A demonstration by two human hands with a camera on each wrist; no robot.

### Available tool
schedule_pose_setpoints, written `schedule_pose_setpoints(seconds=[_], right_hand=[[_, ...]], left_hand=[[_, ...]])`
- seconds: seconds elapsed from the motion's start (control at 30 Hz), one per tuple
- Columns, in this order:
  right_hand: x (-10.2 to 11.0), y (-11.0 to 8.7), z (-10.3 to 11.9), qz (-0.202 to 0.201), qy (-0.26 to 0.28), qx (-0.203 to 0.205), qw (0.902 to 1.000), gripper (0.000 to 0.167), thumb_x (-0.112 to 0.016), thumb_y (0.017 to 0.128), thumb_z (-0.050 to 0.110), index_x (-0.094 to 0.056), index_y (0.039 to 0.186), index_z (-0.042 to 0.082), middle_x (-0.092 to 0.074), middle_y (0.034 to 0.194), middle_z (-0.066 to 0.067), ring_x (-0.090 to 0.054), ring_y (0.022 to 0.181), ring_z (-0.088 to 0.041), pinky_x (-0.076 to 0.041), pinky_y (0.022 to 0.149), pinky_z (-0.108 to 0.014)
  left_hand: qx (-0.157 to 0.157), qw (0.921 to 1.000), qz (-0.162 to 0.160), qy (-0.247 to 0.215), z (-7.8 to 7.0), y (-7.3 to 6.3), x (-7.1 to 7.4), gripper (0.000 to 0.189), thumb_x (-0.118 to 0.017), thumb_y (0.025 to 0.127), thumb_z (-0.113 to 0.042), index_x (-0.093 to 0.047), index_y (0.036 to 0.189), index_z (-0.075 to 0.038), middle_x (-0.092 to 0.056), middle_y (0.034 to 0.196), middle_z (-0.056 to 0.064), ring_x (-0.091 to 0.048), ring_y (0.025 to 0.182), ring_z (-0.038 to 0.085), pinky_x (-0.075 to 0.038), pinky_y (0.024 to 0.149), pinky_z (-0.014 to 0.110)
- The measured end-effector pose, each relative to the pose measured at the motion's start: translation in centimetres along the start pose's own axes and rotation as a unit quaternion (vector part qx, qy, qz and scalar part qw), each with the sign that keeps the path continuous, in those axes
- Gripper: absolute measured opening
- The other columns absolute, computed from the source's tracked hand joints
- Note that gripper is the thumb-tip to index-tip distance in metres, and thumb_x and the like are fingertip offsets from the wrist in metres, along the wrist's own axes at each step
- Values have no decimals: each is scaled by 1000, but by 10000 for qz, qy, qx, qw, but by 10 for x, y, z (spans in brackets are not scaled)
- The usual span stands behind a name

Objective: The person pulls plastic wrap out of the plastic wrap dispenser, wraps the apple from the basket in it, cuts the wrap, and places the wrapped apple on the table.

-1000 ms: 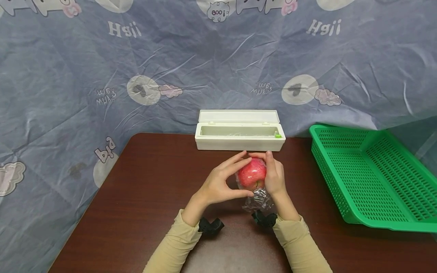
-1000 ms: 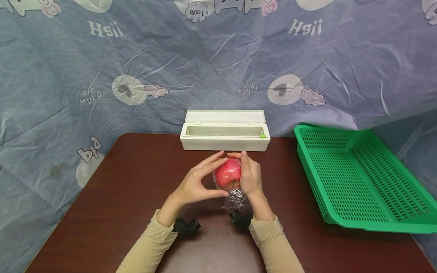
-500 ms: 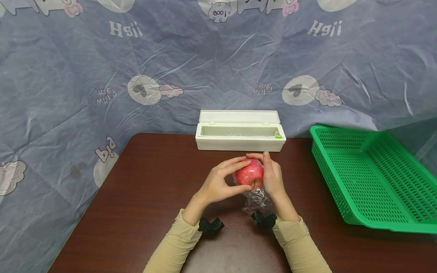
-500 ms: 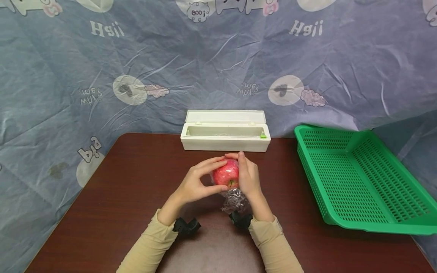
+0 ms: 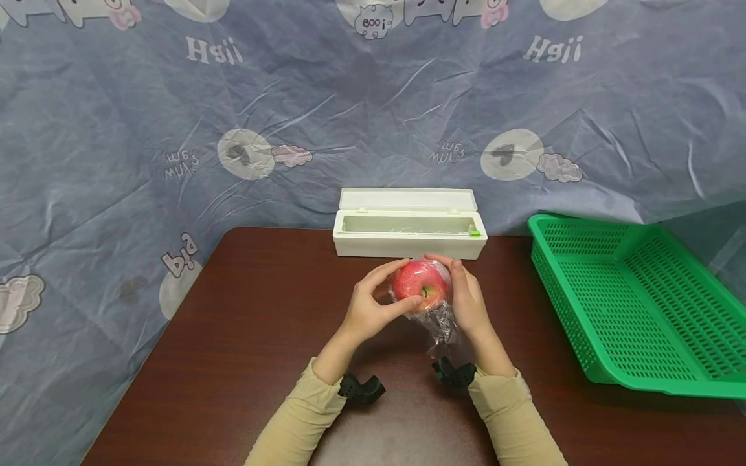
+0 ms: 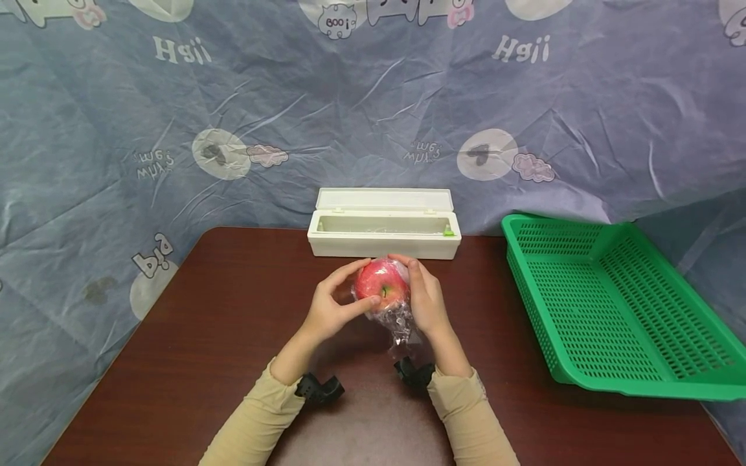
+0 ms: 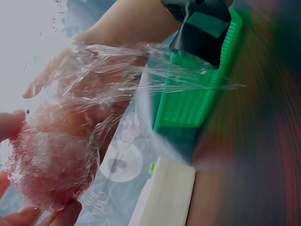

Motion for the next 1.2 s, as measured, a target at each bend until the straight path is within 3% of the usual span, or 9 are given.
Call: schedule_pose_setpoints(seconds=[0.27,0.47,0.73,0.9,1.1,1.2], right_hand=[[1,0,1,38,-128,-69,9999,54,-23,104,33,-59,122,-3,-60,120,-19,-55,103,-8,-45,84,-16],[1,0,3,49,-158,-55,9998,53,-23,104,31,-60,122,-3,-60,120,-18,-56,102,-7,-45,83,-16],[5,0,4,-4,-220,-76,9997,51,-24,104,28,-60,122,-2,-60,122,-17,-55,107,-11,-43,88,-17],[15,2,12,-403,-28,133,9991,51,-24,105,25,-59,119,-8,-60,120,-22,-57,110,-16,-43,92,-19],[21,0,24,-889,464,525,9936,47,-28,104,20,-57,117,-13,-58,117,-28,-60,108,-18,-44,93,-27],[20,-3,31,-1010,623,742,9902,45,-30,104,19,-57,117,-14,-57,117,-30,-60,109,-19,-45,93,-30]], left_hand=[[339,9989,10,-315,7,-1,-2,57,-70,74,10,-47,126,11,-52,120,27,-52,106,39,-50,83,44],[262,9989,4,-387,16,-1,-5,58,-74,73,7,-51,127,6,-50,119,20,-53,103,28,-52,80,38],[404,9985,47,-358,9,-1,-5,57,-73,75,7,-49,126,8,-53,117,23,-54,96,27,-53,72,36],[357,9988,-303,126,7,-2,-1,57,-76,73,2,-50,124,6,-54,115,20,-53,98,31,-52,73,38],[381,9932,-805,749,6,-4,4,63,-80,70,-4,-50,125,3,-50,118,19,-50,103,31,-51,79,39],[297,9889,-1055,1004,18,-5,5,66,-84,68,-8,-53,126,-1,-49,121,18,-50,107,29,-50,80,40]])
Point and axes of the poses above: each hand's wrist, its own y-axis towards the middle knuckle, its own x-axis out of the back of the hand, z = x × y, the point moved 9 cm from there along y, towards the middle knuckle
